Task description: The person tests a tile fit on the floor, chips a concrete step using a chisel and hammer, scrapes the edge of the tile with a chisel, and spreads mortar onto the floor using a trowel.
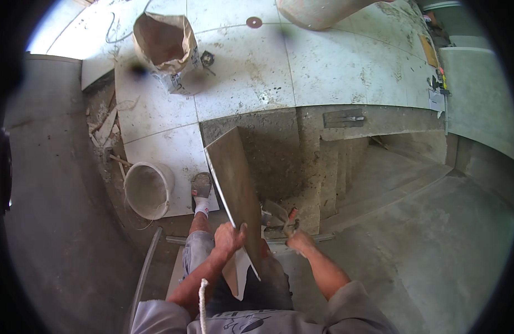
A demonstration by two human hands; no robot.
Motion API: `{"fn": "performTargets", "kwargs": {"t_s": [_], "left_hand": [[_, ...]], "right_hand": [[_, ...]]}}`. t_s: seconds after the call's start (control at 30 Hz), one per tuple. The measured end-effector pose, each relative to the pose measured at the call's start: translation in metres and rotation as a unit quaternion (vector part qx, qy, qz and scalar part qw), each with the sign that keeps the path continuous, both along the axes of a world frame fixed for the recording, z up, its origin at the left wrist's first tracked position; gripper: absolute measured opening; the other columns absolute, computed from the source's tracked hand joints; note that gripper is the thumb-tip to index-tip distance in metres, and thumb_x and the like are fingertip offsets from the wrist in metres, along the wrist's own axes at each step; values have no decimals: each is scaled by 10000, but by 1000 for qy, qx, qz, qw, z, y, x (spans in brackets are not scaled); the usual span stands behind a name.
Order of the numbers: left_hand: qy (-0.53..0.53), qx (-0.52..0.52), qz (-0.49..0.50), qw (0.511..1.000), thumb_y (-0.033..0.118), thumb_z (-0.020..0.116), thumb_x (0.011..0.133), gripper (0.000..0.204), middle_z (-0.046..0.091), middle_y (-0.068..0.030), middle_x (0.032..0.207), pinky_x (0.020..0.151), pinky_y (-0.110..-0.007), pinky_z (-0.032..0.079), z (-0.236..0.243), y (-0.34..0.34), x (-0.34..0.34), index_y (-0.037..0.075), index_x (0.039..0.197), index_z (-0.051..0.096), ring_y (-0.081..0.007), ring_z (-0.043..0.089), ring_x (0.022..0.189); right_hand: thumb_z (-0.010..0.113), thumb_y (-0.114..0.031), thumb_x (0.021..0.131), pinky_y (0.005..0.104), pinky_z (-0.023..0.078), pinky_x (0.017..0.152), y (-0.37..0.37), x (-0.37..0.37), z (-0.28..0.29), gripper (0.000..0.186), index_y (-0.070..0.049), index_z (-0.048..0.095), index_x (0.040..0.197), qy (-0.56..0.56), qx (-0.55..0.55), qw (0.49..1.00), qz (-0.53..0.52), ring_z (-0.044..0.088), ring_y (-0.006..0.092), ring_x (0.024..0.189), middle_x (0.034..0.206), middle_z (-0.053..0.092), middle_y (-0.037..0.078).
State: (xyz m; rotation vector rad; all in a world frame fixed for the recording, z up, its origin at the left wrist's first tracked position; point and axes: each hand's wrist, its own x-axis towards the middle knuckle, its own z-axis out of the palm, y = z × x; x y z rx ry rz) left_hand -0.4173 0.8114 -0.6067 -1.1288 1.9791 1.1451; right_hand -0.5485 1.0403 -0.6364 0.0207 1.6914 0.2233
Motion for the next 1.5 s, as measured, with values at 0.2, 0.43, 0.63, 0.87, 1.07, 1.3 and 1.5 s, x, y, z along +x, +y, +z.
{"fn": "performTargets", "kwargs": {"t_s": [0.2,0.43,0.63,0.87,1.07,1.3,1.5], "left_hand": [[34,-50,10,998,321,547,765,357,609,-284,787,715,-486,494,-13,28,-21,-13,837,653,-434,606,789],[-48,-26,46,997,352,593,761,414,644,-240,922,782,-424,507,16,32,-23,-37,887,659,-352,630,912],[-52,-34,90,994,314,594,735,386,652,-235,874,760,-408,513,49,50,-12,-39,876,664,-346,644,861],[9,-83,79,993,293,572,732,374,639,-169,600,600,-365,533,81,21,-7,-71,744,658,-278,656,574],[-3,-78,76,994,287,595,729,375,657,-228,814,772,-403,506,110,-7,12,-63,842,661,-349,648,827],[-7,-101,71,992,309,606,734,391,645,-247,892,794,-414,496,116,-56,31,-52,873,661,-361,630,884],[-7,-96,50,994,331,597,751,408,642,-244,922,802,-424,494,104,-133,33,-47,891,654,-363,627,894]], "right_hand": [[654,-216,671,371,495,550,111,29,101,337,49,604,873,49,-41,995,-78,635,258,574,715,641,163],[662,-139,685,346,473,443,254,39,145,229,0,590,852,93,-31,966,-238,578,199,476,630,592,90],[655,-116,701,347,466,422,336,46,160,190,-6,590,842,115,16,950,-288,566,202,461,615,577,91],[671,-111,690,365,488,409,315,42,164,222,19,583,846,109,20,956,-271,568,215,460,620,576,109],[677,-117,677,362,480,393,246,17,170,258,10,574,876,98,-19,972,-214,565,222,440,617,575,112],[680,-129,671,352,469,382,193,8,181,237,-7,561,836,148,-64,960,-228,557,216,430,592,563,109],[712,-159,666,361,483,407,166,36,188,256,7,596,823,137,-4,968,-212,569,216,451,601,582,102]]}}
